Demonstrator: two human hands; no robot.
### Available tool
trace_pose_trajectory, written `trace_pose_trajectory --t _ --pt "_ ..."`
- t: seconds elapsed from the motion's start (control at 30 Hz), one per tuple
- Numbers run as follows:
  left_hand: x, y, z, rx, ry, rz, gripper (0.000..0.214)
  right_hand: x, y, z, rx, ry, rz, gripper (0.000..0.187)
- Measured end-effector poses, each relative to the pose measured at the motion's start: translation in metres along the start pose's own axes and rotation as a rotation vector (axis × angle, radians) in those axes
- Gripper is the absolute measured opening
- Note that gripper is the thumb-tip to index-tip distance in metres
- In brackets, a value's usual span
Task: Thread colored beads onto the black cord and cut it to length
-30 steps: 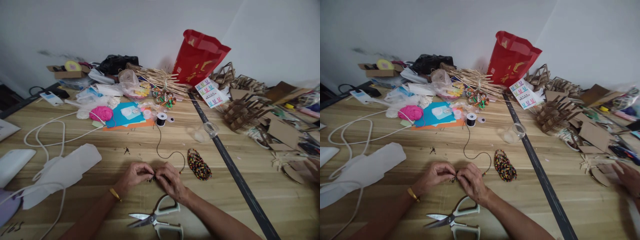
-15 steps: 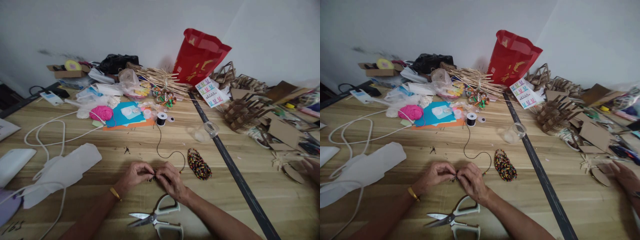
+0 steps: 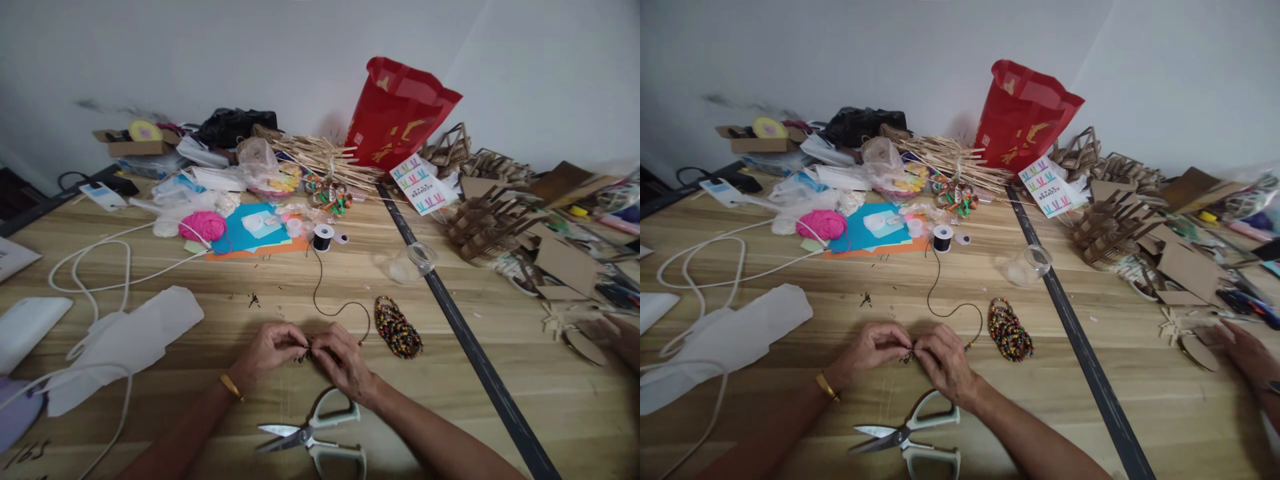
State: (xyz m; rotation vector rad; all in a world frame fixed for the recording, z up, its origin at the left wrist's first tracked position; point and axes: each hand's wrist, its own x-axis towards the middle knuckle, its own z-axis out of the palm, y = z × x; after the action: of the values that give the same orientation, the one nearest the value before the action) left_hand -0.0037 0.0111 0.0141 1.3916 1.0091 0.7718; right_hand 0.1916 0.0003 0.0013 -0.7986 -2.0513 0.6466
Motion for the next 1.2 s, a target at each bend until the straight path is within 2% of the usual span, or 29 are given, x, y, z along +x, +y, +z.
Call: trace_pose_trajectory --t 0.7,1.2 --pt "0.0002 -0.001 0.0001 -0.022 -0.012 -0.01 0.014 0.0004 0.0 -0.0004 -0.014 0.011 -0.009 0.013" --pt "-0.0002 0.0007 0.0003 0.011 -0.015 0.005 0.008 -0.0013 0.0019 0.0012 -0.002 -0.001 -0.001 0.011"
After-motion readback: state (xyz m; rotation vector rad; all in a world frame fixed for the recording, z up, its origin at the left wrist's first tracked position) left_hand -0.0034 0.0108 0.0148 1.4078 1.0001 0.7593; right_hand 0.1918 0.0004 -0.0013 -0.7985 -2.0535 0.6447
